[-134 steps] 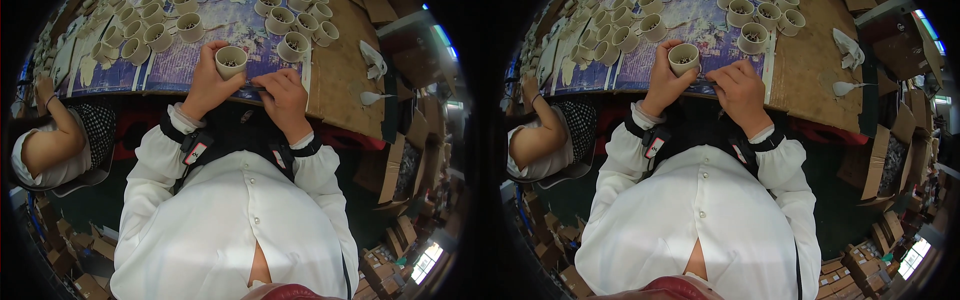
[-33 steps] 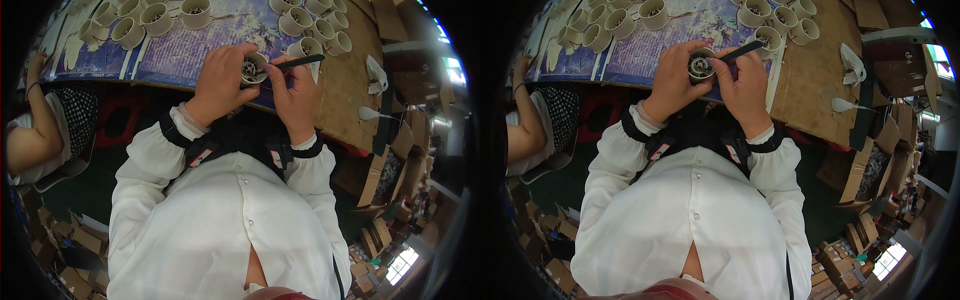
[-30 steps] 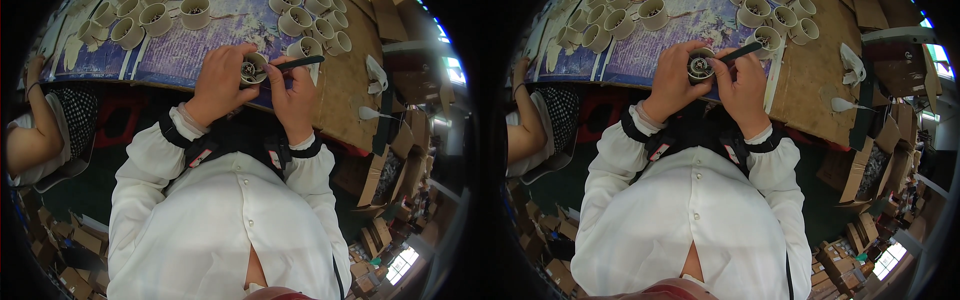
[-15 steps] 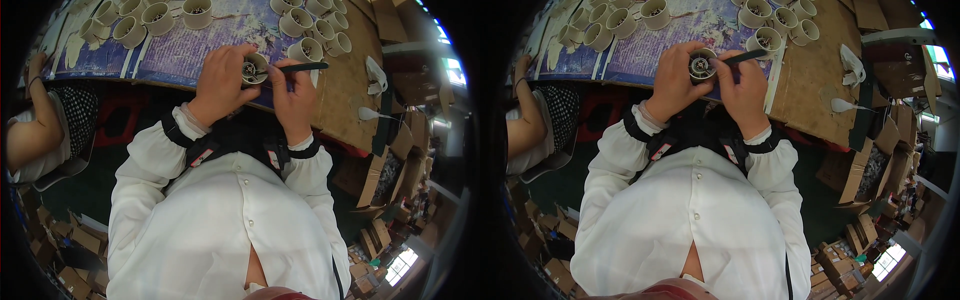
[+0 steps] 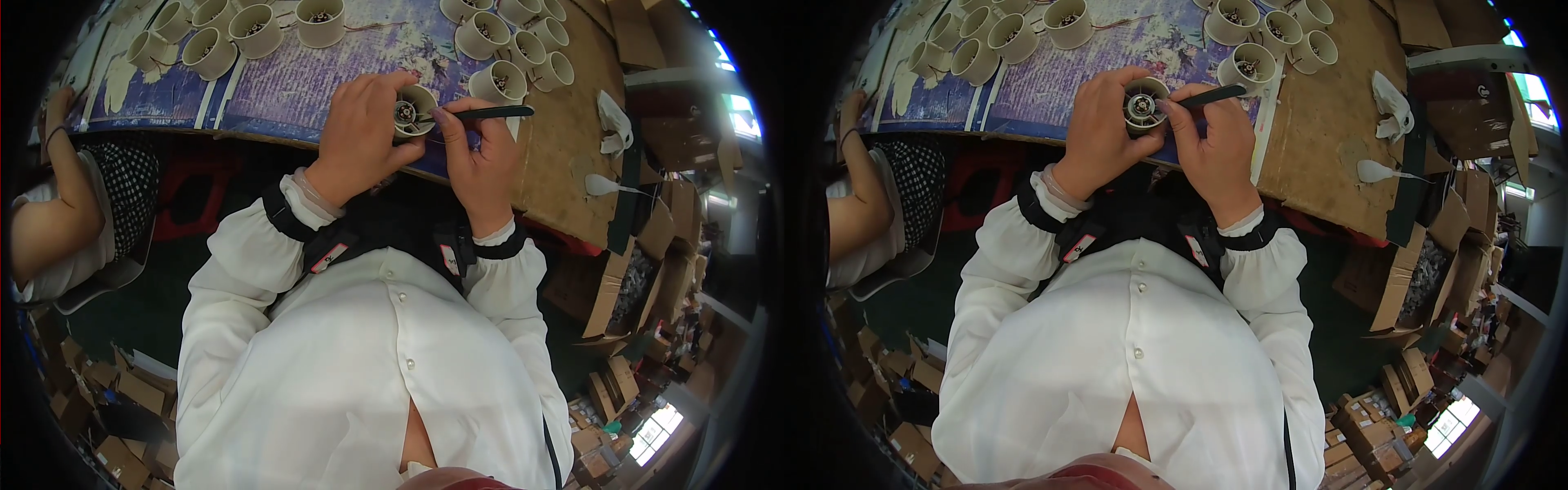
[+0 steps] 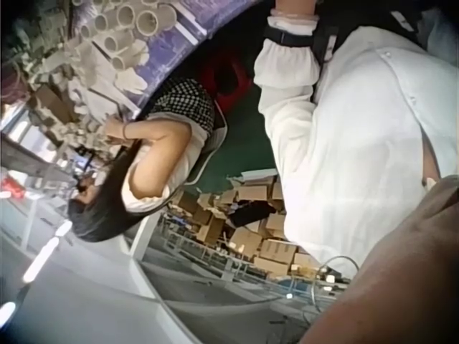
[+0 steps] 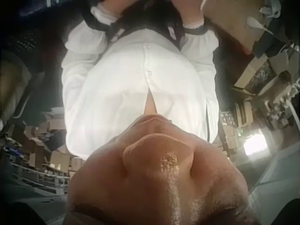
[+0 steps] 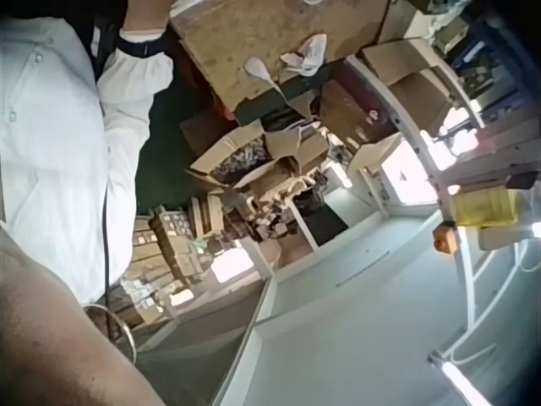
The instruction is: The person picks up a white plastic housing and a small motor, fits the motor into the housing, and uses tweezers to thread wires through a side hole. They then apply glue from a squeeze bottle to the assembly and set it back on the table.
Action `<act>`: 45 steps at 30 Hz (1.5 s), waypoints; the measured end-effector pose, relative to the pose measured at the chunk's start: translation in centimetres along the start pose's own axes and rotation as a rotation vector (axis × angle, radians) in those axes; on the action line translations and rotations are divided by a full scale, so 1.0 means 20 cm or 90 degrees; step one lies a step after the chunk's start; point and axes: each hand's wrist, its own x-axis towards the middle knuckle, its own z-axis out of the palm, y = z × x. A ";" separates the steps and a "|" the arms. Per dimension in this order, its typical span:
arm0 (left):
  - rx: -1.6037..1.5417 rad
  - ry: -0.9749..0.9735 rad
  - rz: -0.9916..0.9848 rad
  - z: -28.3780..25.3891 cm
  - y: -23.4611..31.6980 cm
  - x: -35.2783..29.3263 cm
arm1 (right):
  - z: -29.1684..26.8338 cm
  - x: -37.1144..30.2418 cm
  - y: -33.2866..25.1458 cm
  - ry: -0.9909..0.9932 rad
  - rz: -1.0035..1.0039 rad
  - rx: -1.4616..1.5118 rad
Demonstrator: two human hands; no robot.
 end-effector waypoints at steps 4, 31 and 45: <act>-0.001 -0.003 -0.003 0.00 0.00 0.00 | 0.01 -0.01 0.00 0.013 0.026 0.039; -0.001 -0.010 -0.011 0.00 0.00 0.00 | 0.01 0.02 -0.03 0.014 -0.070 -0.006; -0.003 -0.005 -0.004 0.00 0.00 -0.01 | 0.00 -0.01 -0.01 0.009 0.004 0.002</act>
